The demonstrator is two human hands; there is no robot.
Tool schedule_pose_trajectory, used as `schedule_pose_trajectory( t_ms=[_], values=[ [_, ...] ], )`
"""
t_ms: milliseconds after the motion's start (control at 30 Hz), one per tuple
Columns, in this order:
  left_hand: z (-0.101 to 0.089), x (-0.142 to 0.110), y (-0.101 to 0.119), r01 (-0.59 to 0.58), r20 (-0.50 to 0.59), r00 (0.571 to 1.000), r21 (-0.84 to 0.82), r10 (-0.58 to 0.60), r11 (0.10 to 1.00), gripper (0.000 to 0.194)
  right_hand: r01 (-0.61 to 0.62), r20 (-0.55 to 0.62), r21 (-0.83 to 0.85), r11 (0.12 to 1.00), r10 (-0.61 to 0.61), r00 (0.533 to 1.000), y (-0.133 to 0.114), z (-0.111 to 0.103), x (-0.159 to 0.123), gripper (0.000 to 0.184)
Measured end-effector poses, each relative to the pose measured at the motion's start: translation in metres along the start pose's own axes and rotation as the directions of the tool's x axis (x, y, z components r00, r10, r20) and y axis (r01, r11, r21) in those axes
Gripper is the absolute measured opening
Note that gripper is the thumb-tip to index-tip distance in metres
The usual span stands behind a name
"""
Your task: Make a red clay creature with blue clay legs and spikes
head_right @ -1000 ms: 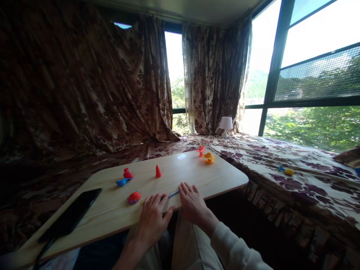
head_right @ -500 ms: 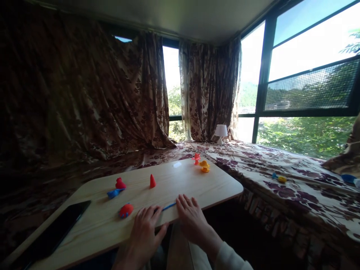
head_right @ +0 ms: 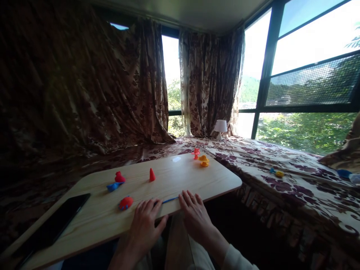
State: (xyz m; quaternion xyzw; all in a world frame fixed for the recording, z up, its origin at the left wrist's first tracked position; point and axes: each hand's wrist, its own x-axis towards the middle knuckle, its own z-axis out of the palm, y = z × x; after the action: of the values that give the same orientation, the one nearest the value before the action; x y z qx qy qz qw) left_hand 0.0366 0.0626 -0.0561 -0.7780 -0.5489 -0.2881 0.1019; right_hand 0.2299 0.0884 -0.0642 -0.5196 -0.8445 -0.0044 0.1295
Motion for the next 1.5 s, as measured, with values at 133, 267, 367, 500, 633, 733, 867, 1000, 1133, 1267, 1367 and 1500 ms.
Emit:
schedule_pose_trajectory(
  t_ms=[133,267,367,500,633,733,867,1000,1133,1267,1367,1500],
  values=[
    [0.000,-0.001,-0.001,-0.008,-0.002,1.000,0.007,0.008,1.000,0.037,-0.008,0.020,0.000,1.000,0.008,1.000,0.003,-0.009,0.000,0.082],
    [0.001,-0.002,-0.003,-0.011,-0.009,1.000,-0.008,0.011,1.000,0.036,0.002,0.078,0.078,0.997,-0.008,0.997,0.013,-0.032,0.009,0.084],
    [0.001,0.002,-0.003,0.003,-0.014,1.000,-0.034,-0.004,0.999,0.036,0.044,0.036,0.190,0.981,-0.052,0.998,0.021,-0.048,0.011,0.067],
    [-0.002,0.019,-0.002,0.014,-0.006,1.000,-0.071,-0.014,0.997,0.032,0.104,-0.051,0.219,0.970,-0.095,0.994,0.023,-0.059,0.020,0.042],
    [-0.004,0.038,0.002,-0.012,0.067,0.998,-0.069,0.017,0.998,0.022,0.112,-0.007,0.127,0.986,-0.112,0.994,0.013,-0.063,0.039,0.031],
    [-0.003,0.048,0.005,-0.020,0.099,0.995,-0.042,0.024,0.999,0.019,0.101,0.053,0.004,0.995,-0.101,0.993,0.004,-0.065,0.051,0.022],
    [0.000,0.053,0.007,-0.068,0.092,0.994,0.027,0.065,0.997,0.024,0.100,0.074,-0.072,0.992,-0.095,0.993,-0.005,-0.068,0.056,0.022],
    [0.001,0.055,0.007,-0.083,0.093,0.993,0.045,0.079,0.996,0.025,0.098,0.076,-0.066,0.993,-0.093,0.993,-0.006,-0.070,0.056,0.021],
    [-0.004,0.059,0.004,-0.005,0.112,0.994,-0.052,0.011,0.999,0.021,0.052,0.042,0.085,0.995,-0.056,0.998,0.003,-0.068,0.058,0.020],
    [-0.013,0.065,-0.002,0.078,0.134,0.989,-0.150,-0.058,0.986,0.019,0.069,-0.064,0.290,0.955,-0.052,0.997,0.012,-0.067,0.061,0.021],
    [-0.021,0.069,-0.007,0.094,0.132,0.989,-0.161,-0.073,0.983,0.017,0.109,-0.133,0.319,0.941,-0.070,0.989,0.011,-0.068,0.064,0.023],
    [-0.027,0.073,-0.011,0.096,0.133,0.989,-0.193,-0.070,0.977,0.019,0.085,-0.183,0.366,0.927,-0.018,0.983,0.002,-0.066,0.068,0.022]
  ],
)
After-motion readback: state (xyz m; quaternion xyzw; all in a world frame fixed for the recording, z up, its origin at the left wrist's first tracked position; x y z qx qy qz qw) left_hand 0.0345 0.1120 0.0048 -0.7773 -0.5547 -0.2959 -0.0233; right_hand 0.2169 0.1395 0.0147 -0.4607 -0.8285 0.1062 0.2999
